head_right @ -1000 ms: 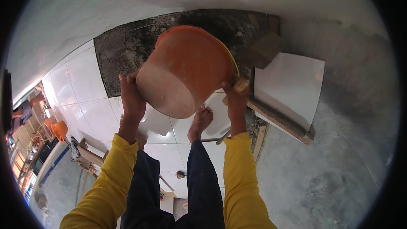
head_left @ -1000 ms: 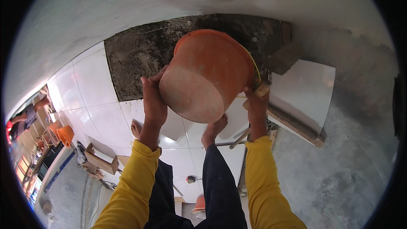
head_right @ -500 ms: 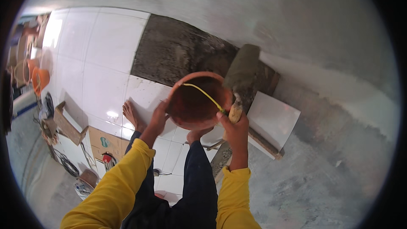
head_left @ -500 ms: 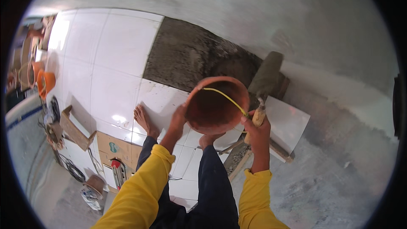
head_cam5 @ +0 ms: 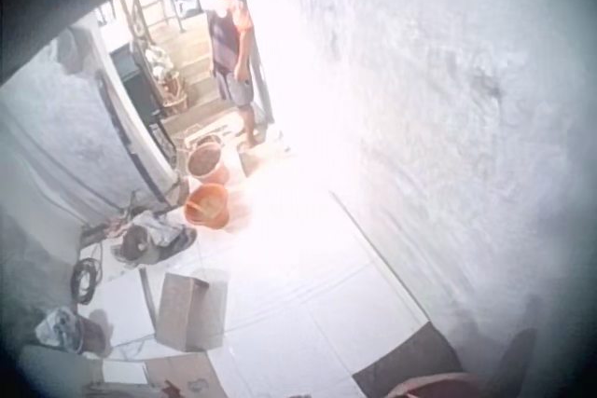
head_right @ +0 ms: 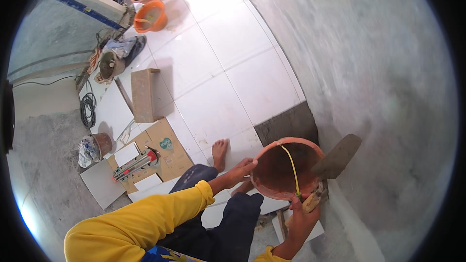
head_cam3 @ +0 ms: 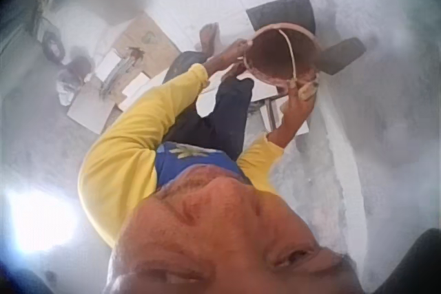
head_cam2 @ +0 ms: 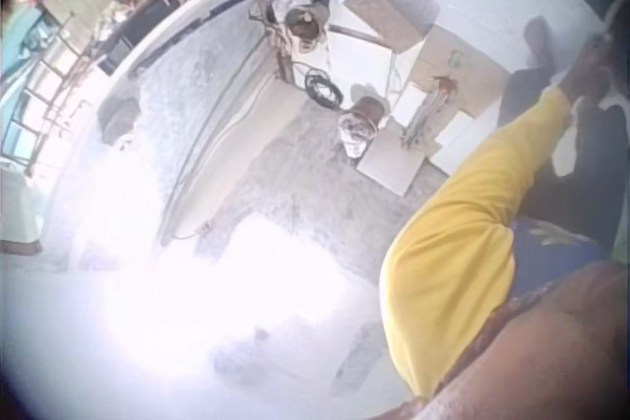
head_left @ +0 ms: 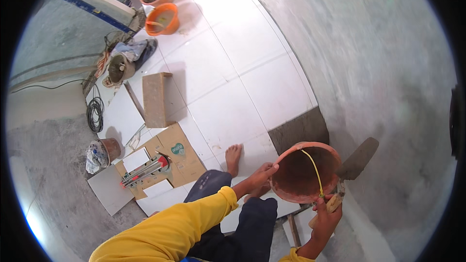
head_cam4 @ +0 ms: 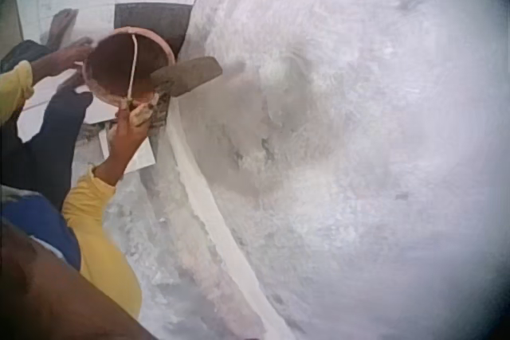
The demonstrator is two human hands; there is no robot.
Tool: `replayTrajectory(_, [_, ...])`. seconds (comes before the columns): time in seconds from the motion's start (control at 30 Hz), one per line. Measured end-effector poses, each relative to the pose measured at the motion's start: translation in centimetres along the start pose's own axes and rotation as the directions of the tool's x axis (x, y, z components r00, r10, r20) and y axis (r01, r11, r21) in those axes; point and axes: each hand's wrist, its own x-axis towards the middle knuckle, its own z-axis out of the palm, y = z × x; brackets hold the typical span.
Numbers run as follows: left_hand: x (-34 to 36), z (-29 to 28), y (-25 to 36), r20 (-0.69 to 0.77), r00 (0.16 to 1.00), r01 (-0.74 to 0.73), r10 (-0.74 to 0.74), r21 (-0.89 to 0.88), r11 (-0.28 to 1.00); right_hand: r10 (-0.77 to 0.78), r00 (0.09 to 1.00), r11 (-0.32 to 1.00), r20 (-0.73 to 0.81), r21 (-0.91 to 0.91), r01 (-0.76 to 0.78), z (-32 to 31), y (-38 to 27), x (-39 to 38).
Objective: The person spreads cement on the floor using a trowel and a wooden straightedge, then places white tiles onto the prepared surface. They use a bucket to transport the cement and a wooden plank to level the bed before positioning the tiles.
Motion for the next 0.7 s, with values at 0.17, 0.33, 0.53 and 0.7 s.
replayTrajectory(0.17, [3.8, -8.6, 4.0, -0.119, 0.993, -0.044, 0.002, -0.356, 0.933, -0.024, 0.989, 0.999, 0.143, 0.029, 0.02, 9.8, -6.0, 2.3])
replayTrajectory(0.33, [2.7, -18.9, 25.0, -0.304, 0.95, -0.124, -0.072, -0.577, 0.807, -0.185, 0.949, 0.982, 0.256, 0.085, 0.168, 19.9, -11.1, 4.6])
replayTrajectory(0.53, [8.4, -40.0, 37.2, -0.56, 0.823, -0.407, 0.094, -0.467, 0.785, 0.006, 0.966, 0.999, 0.258, 0.045, -0.018, 28.4, -13.8, 8.5])
replayTrajectory(0.7, [14.6, -54.2, 52.3, -0.72, 0.637, -0.639, 0.274, -0.295, 0.71, 0.161, 0.973, 0.987, 0.166, -0.004, -0.162, 32.0, -12.4, 10.2])
